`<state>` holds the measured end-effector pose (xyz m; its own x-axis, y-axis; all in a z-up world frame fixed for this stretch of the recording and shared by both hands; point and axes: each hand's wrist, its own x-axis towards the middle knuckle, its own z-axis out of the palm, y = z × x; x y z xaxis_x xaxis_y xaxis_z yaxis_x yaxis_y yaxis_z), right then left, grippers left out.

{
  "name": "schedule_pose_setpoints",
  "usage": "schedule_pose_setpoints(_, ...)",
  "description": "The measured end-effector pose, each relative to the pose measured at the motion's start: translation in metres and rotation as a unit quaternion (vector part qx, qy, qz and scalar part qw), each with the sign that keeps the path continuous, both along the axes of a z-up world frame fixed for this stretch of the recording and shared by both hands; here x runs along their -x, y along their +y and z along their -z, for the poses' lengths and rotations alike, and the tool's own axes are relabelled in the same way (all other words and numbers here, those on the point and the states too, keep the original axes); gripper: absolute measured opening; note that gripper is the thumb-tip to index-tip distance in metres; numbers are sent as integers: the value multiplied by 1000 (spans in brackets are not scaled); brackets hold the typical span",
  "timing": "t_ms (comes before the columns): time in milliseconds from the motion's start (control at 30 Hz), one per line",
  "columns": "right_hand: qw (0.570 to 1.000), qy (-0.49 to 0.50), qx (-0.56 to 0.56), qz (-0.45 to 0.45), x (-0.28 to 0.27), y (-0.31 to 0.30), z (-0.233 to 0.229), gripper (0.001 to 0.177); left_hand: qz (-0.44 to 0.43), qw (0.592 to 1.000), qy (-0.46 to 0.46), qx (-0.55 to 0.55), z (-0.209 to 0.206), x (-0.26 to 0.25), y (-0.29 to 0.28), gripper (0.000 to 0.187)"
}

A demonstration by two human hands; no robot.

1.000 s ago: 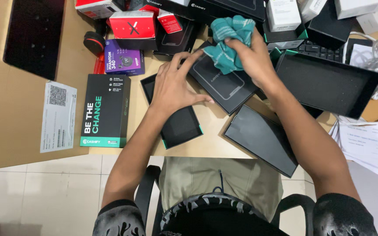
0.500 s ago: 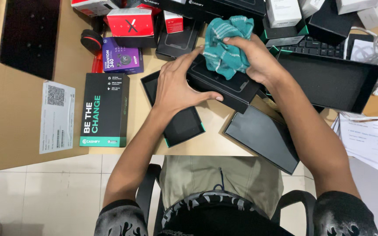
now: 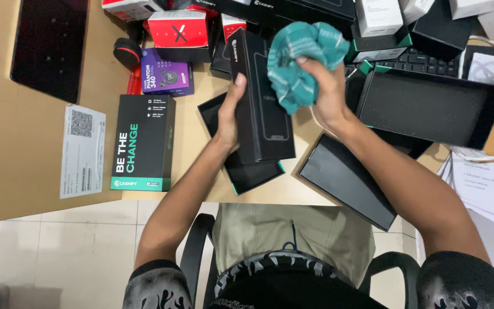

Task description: The person wipes the exterior of black rectangular boxes and a smaller smartphone box using a cloth, then places them into an open larger box on a desk.

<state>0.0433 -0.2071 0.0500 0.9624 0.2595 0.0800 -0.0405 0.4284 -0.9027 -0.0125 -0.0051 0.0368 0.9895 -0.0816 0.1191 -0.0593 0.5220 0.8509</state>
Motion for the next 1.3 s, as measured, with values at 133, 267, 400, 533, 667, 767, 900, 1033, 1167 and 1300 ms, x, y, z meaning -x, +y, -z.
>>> schedule_pose_setpoints(133, 885, -348, 279, 135, 9, 1, -11, 43, 160, 956, 139, 201, 5, -4, 13, 52)
schedule_pose_setpoints(267, 837, -392, 327, 196, 16, 4, -27, 45, 122, 960, 224, 118, 2, -2, 11, 49)
schedule_pose_setpoints(400, 730, -594, 333, 62, 44, 19, -47, 54, 73, 957, 245, 135, 6, -3, 15, 45)
schedule_pose_setpoints(533, 677, -656, 329, -53, 59, 23, -56, 49, 240, 908, 155, 307, 14, -1, 24, 48)
schedule_pose_setpoints(667, 668, -680, 303, 12, 42, 12, -54, 41, 112, 952, 212, 191, 26, -5, 20, 37)
schedule_pose_setpoints(767, 693, -625, 331, 138, 30, -5, -56, 43, 77, 970, 206, 106, 26, -3, 19, 37)
schedule_pose_setpoints(900, 742, -482, 399, 239, 28, -2, -51, 42, 153, 953, 204, 163, 36, -1, 15, 37)
schedule_pose_setpoints(1033, 812, -452, 346, 132, 37, 9, -45, 58, 78, 979, 161, 101, 62, -3, 19, 38)
schedule_pose_setpoints(1167, 732, -585, 349, 8, 54, 17, -52, 62, 17, 998, 53, -6, 53, -3, 20, 29)
schedule_pose_setpoints(1300, 729, -591, 337, -70, 61, 23, -57, 60, 170, 941, 187, 223, 14, -3, 22, 45)
